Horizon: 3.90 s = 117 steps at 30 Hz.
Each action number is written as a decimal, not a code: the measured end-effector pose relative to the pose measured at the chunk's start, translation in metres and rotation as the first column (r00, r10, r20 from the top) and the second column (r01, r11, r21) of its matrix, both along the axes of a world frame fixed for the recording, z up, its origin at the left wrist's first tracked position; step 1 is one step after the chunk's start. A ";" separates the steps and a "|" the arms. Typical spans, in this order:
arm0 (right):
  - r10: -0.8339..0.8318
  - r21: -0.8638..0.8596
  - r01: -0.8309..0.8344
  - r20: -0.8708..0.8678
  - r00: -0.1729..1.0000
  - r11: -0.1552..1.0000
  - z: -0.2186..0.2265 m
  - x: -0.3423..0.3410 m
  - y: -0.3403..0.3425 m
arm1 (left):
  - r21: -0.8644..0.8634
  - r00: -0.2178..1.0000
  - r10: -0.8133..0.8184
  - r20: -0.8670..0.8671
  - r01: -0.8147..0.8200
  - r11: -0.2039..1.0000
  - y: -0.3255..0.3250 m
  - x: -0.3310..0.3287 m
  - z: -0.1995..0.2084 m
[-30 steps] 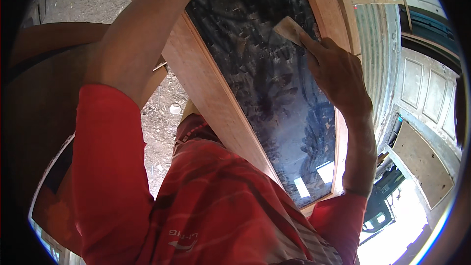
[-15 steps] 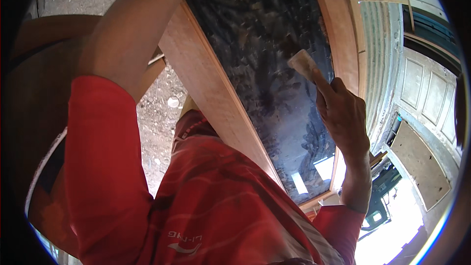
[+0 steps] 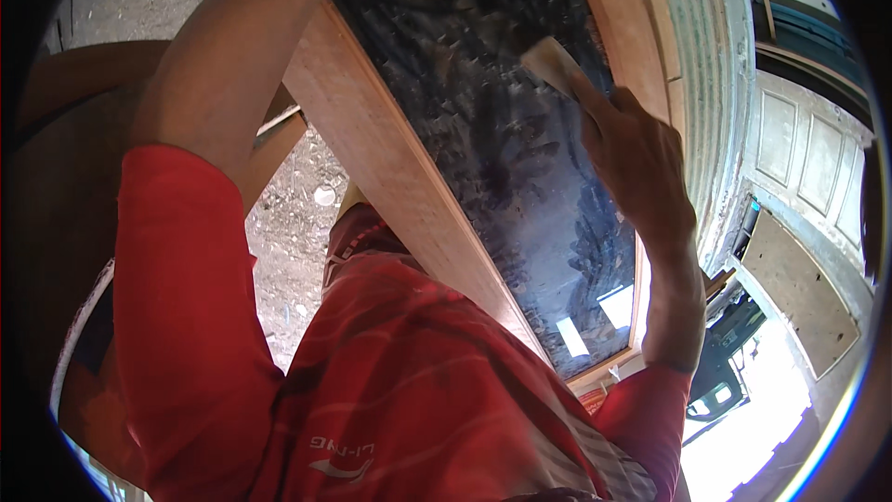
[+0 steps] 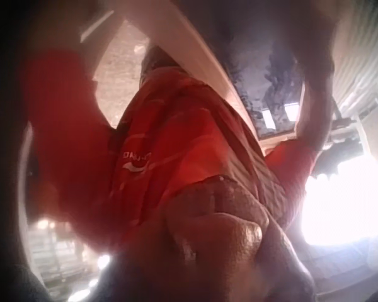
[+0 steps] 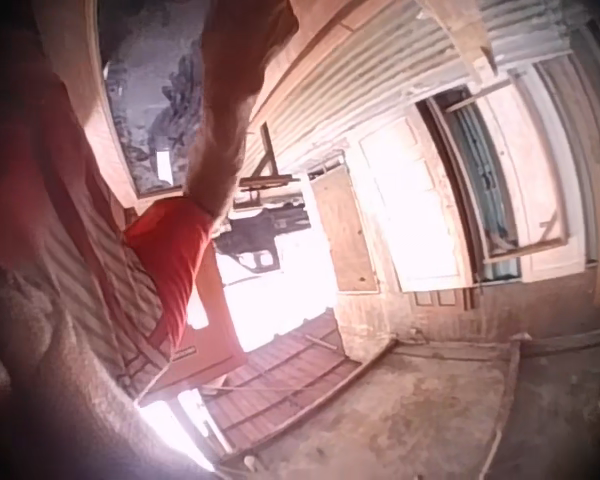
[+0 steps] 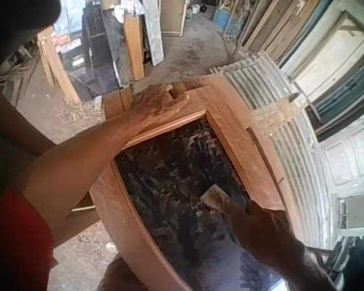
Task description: The person applies putty to the seams of a wooden frame using a scraper and then scrapes the excess putty across the central panel.
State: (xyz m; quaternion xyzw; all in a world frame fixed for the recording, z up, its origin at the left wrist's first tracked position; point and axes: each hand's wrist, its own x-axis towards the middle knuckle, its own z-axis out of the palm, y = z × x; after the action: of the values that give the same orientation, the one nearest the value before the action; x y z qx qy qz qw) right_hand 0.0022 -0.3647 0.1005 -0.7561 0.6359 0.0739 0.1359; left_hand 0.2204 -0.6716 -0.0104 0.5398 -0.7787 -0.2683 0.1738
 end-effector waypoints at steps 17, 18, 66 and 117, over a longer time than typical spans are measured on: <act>0.069 0.158 -0.053 -0.099 0.993 0.986 0.010 0.011 0.008 | 0.044 0.999 -0.004 0.043 0.002 0.999 0.001 0.004 0.009; 0.077 0.138 -0.065 -0.087 0.993 0.988 0.018 0.004 0.030 | 0.006 0.998 0.004 0.058 -0.004 1.000 -0.012 0.001 0.004; 0.014 0.181 0.004 -0.095 0.995 0.984 0.019 0.035 0.041 | -0.048 0.994 0.095 0.052 -0.092 0.995 0.003 0.000 0.000; -0.062 0.036 0.062 0.012 0.998 0.997 0.000 0.062 -0.044 | -0.128 0.999 0.041 -0.003 -0.041 0.991 0.019 0.009 0.002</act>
State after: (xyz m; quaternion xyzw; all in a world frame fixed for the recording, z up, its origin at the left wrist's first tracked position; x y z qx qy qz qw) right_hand 0.0642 -0.4091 0.1004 -0.7339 0.6567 0.0761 0.1557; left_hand 0.2291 -0.6527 -0.0086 0.5432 -0.7831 -0.2143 0.2138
